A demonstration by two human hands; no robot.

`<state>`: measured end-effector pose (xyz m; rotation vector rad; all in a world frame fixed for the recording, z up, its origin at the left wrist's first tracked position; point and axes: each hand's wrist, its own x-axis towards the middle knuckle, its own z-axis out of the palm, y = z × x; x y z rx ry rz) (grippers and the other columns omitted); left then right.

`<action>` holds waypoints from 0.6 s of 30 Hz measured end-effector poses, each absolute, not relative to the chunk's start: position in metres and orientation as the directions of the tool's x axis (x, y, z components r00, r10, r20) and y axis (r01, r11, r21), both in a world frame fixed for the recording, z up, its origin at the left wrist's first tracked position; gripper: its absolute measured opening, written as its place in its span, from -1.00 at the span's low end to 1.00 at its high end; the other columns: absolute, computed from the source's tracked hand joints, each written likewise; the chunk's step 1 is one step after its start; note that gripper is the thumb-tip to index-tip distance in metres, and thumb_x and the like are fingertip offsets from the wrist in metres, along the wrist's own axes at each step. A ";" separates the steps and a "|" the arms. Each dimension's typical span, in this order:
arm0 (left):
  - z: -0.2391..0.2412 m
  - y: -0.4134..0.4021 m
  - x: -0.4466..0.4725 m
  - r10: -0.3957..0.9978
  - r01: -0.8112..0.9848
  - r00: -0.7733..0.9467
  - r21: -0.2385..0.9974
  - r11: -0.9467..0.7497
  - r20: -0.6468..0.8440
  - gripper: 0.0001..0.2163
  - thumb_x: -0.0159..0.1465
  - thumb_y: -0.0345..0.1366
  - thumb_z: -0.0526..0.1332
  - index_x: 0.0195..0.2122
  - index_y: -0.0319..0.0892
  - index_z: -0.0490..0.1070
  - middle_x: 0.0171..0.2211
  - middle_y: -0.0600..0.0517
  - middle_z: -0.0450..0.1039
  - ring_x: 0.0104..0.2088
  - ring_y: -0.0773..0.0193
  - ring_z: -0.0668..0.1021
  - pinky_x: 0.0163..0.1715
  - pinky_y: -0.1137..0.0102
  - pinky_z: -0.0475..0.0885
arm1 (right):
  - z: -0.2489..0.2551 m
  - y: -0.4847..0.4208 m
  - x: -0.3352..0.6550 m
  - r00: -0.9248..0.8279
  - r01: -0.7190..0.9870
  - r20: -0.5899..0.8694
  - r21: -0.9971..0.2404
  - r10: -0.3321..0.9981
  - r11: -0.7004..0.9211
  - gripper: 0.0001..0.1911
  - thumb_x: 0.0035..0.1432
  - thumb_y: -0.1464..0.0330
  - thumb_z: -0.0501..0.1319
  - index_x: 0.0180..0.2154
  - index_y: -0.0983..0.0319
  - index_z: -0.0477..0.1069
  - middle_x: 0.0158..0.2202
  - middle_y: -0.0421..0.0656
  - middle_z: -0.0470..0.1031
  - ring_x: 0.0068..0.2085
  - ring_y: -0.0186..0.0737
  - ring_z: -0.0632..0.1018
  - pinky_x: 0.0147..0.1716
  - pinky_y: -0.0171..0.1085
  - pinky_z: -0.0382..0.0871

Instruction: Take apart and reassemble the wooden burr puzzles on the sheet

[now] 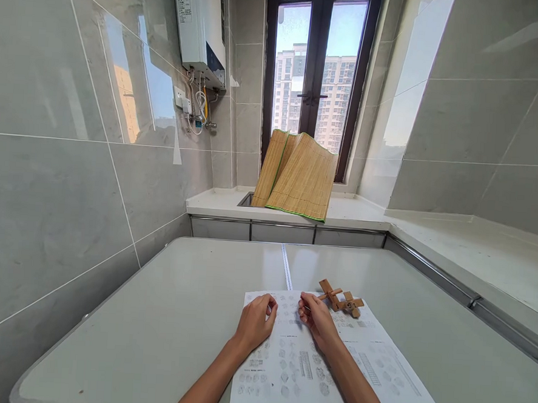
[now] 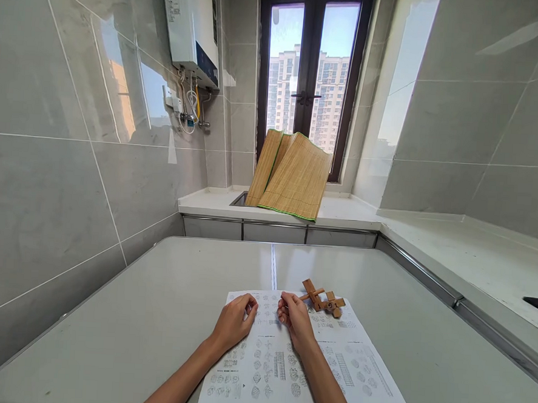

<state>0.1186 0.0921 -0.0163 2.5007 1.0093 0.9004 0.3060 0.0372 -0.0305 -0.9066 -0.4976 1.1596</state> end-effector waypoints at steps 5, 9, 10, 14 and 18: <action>-0.015 0.091 0.119 0.723 0.534 0.545 0.489 -0.690 0.425 -0.81 0.43 -0.24 -0.02 -0.26 -0.09 0.34 -0.38 0.04 0.49 -0.41 0.21 0.51 -0.38 0.36 0.33 | -0.034 0.039 0.309 0.383 -0.567 -0.099 -0.810 0.919 0.149 -0.66 -0.04 0.19 0.49 -0.42 0.22 0.40 -0.53 -0.27 0.44 -0.58 -0.42 0.38 -0.65 -0.44 0.32; -0.013 0.091 0.118 0.738 0.540 0.547 0.508 -0.671 0.395 -0.79 0.45 -0.22 -0.04 -0.25 -0.08 0.33 -0.37 0.03 0.50 -0.41 0.21 0.52 -0.39 0.37 0.33 | -0.033 0.040 0.313 0.440 -0.572 -0.084 -0.793 0.894 0.208 -0.59 -0.01 0.09 0.46 -0.46 0.20 0.33 -0.59 -0.33 0.36 -0.63 -0.46 0.33 -0.71 -0.47 0.21; -0.013 0.091 0.118 0.740 0.542 0.547 0.508 -0.670 0.392 -0.79 0.45 -0.22 -0.04 -0.25 -0.08 0.33 -0.38 0.03 0.50 -0.42 0.21 0.52 -0.39 0.37 0.33 | -0.032 0.040 0.314 0.463 -0.574 -0.072 -0.784 0.884 0.236 -0.57 0.02 0.05 0.43 -0.48 0.19 0.30 -0.62 -0.36 0.31 -0.65 -0.48 0.29 -0.73 -0.48 0.15; -0.012 0.090 0.117 0.730 0.541 0.557 0.495 -0.681 0.396 -0.80 0.44 -0.22 -0.03 -0.24 -0.07 0.34 -0.38 0.04 0.51 -0.44 0.21 0.51 -0.42 0.37 0.30 | -0.031 0.038 0.326 0.552 -0.597 0.005 -0.695 0.834 0.400 -0.49 0.14 -0.03 0.31 -0.55 0.17 0.20 -0.70 -0.41 0.16 -0.74 -0.50 0.15 -0.82 -0.44 -0.07; -0.012 0.090 0.117 0.718 0.526 0.564 0.492 -0.694 0.409 -0.81 0.43 -0.23 0.00 -0.23 -0.07 0.37 -0.37 0.04 0.53 -0.46 0.21 0.51 -0.43 0.37 0.29 | -0.039 0.036 0.345 0.626 -0.637 0.015 -0.567 0.779 0.522 -0.47 0.19 -0.04 0.22 -0.58 0.15 0.12 -0.73 -0.41 0.13 -0.77 -0.49 0.11 -0.84 -0.43 -0.07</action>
